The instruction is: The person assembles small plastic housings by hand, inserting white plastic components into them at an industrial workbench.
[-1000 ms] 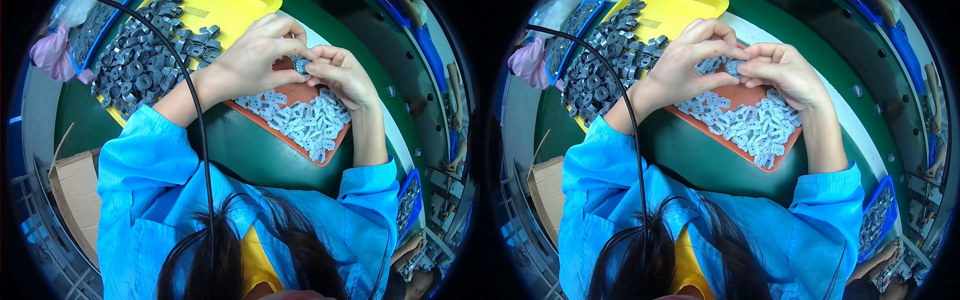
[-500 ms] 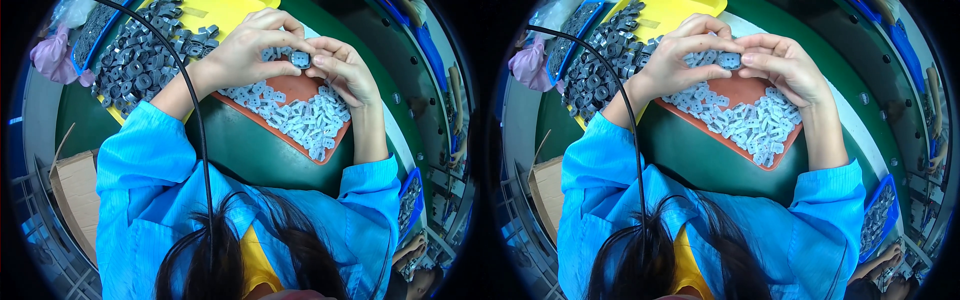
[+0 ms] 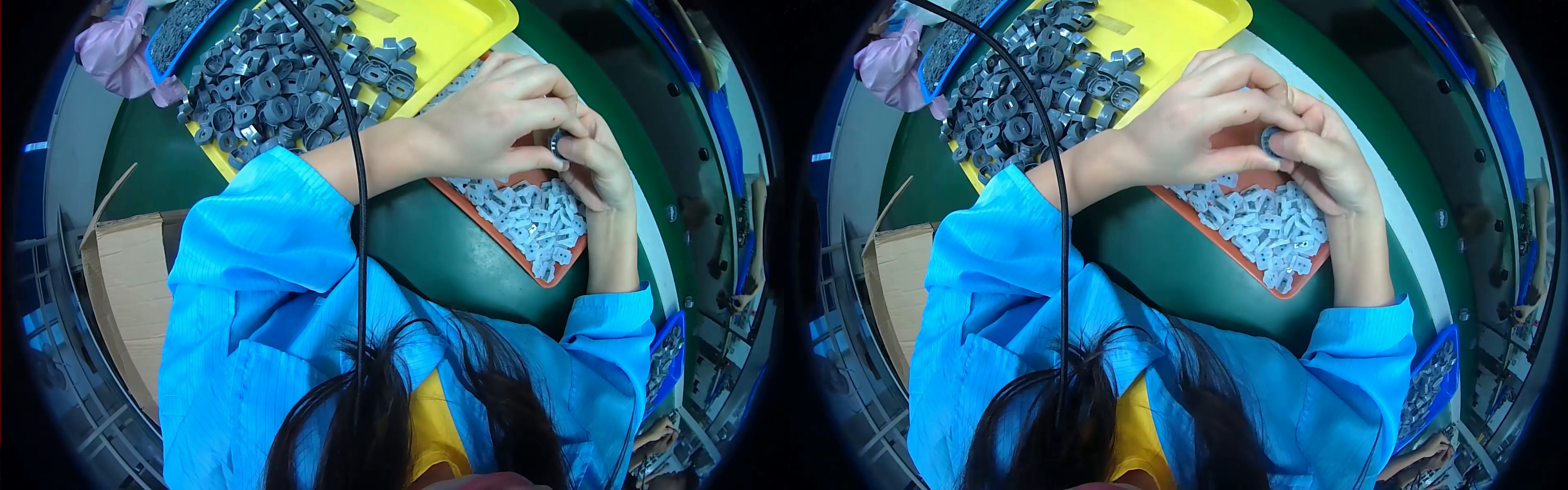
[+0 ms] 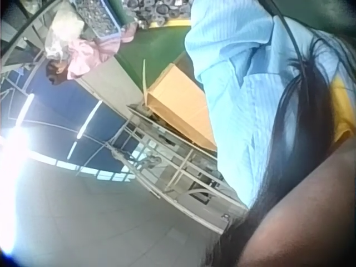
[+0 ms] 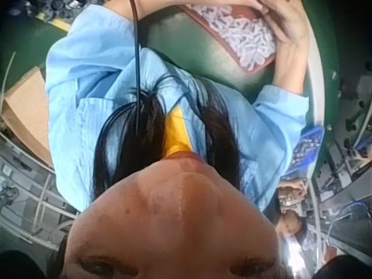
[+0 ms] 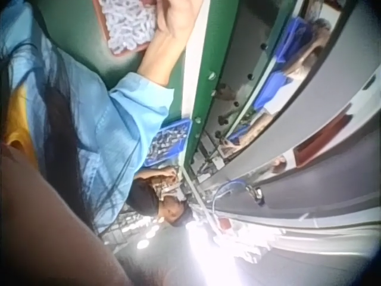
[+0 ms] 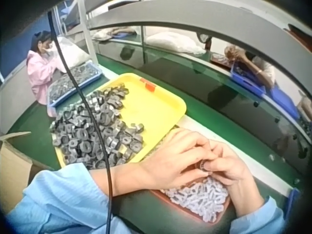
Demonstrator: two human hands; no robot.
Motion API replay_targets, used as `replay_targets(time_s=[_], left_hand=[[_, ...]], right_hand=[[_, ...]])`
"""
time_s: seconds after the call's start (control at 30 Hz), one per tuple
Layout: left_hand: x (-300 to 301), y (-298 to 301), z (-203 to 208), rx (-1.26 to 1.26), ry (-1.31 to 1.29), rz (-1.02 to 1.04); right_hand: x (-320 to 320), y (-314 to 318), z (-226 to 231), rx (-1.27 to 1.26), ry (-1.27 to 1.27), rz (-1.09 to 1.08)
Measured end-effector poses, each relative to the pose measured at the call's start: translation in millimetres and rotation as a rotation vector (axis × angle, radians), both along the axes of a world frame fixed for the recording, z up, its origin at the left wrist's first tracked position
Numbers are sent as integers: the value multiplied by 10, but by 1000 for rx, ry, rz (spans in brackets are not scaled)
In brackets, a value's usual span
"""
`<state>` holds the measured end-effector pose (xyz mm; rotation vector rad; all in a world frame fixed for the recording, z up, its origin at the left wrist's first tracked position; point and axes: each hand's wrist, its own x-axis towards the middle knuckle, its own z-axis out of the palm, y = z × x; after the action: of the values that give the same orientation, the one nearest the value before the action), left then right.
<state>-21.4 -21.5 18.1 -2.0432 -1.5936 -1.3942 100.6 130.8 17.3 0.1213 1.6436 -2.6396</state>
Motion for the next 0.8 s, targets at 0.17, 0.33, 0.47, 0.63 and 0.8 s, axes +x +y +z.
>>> replay_targets(time_s=[0.17, 0.33, 0.47, 0.63, 0.8], left_hand=[[-335, -117, 129, -296, 38, 352], [-727, -523, 146, -702, 247, 675], [-889, -596, -171, -587, 201, 652], [-885, -407, -203, -435, 440, 632], [-463, -115, 231, -273, -34, 422]], right_hand=[[-12, 526, -104, 562, -173, -533], [112, 965, -303, 1038, -388, -713], [59, 664, -99, 1540, -173, -852], [28, -166, 148, 1227, 17, -28], [115, -398, 69, 1346, 74, 26]])
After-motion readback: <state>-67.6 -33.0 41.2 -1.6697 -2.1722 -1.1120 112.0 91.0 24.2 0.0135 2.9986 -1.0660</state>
